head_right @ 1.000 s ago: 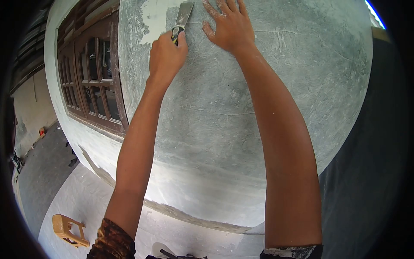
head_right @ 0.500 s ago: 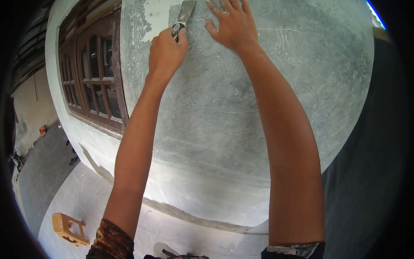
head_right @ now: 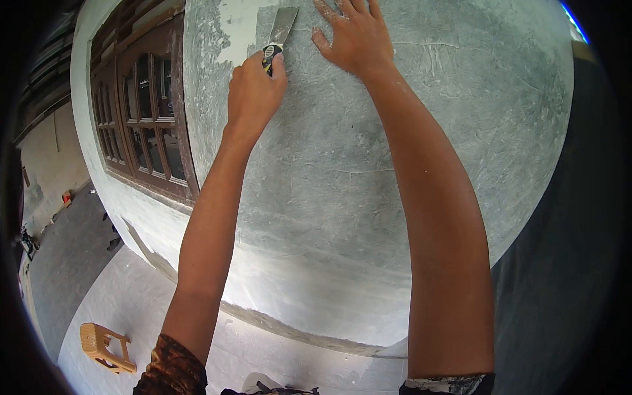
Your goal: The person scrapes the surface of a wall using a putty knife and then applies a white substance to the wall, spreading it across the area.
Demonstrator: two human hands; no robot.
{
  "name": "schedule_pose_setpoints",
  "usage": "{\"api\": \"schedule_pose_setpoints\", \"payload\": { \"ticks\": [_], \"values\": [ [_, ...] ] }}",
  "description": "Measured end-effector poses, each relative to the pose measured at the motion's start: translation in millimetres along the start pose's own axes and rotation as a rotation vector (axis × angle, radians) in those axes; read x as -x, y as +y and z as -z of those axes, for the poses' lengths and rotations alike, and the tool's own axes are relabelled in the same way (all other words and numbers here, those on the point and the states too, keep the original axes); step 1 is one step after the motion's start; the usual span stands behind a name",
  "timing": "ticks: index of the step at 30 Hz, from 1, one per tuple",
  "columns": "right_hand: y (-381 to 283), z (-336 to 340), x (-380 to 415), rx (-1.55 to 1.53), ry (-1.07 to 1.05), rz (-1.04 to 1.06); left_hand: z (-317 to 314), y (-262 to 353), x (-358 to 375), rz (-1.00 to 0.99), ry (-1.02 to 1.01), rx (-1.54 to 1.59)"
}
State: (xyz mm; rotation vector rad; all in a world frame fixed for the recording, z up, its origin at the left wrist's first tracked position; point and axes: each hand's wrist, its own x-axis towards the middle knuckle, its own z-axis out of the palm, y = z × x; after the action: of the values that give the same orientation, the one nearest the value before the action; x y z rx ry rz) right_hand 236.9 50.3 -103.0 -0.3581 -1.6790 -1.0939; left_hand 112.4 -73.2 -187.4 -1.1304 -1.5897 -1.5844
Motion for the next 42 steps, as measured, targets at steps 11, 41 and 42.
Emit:
{"api": "schedule_pose_setpoints", "payload": {
  "ticks": [11, 41, 42],
  "values": [
    [0, 0, -1, 0.009, -0.006, -0.001, 4, -4, 6, -0.008, -0.02, -0.038],
    [2, -2, -1, 0.007, 0.001, 0.008, 3, -9, -8, -0.029, -0.003, 0.001],
    [1, -2, -1, 0.012, -0.005, 0.004, 2, -10, -2, -0.017, -0.01, 0.007]
  ]
}}
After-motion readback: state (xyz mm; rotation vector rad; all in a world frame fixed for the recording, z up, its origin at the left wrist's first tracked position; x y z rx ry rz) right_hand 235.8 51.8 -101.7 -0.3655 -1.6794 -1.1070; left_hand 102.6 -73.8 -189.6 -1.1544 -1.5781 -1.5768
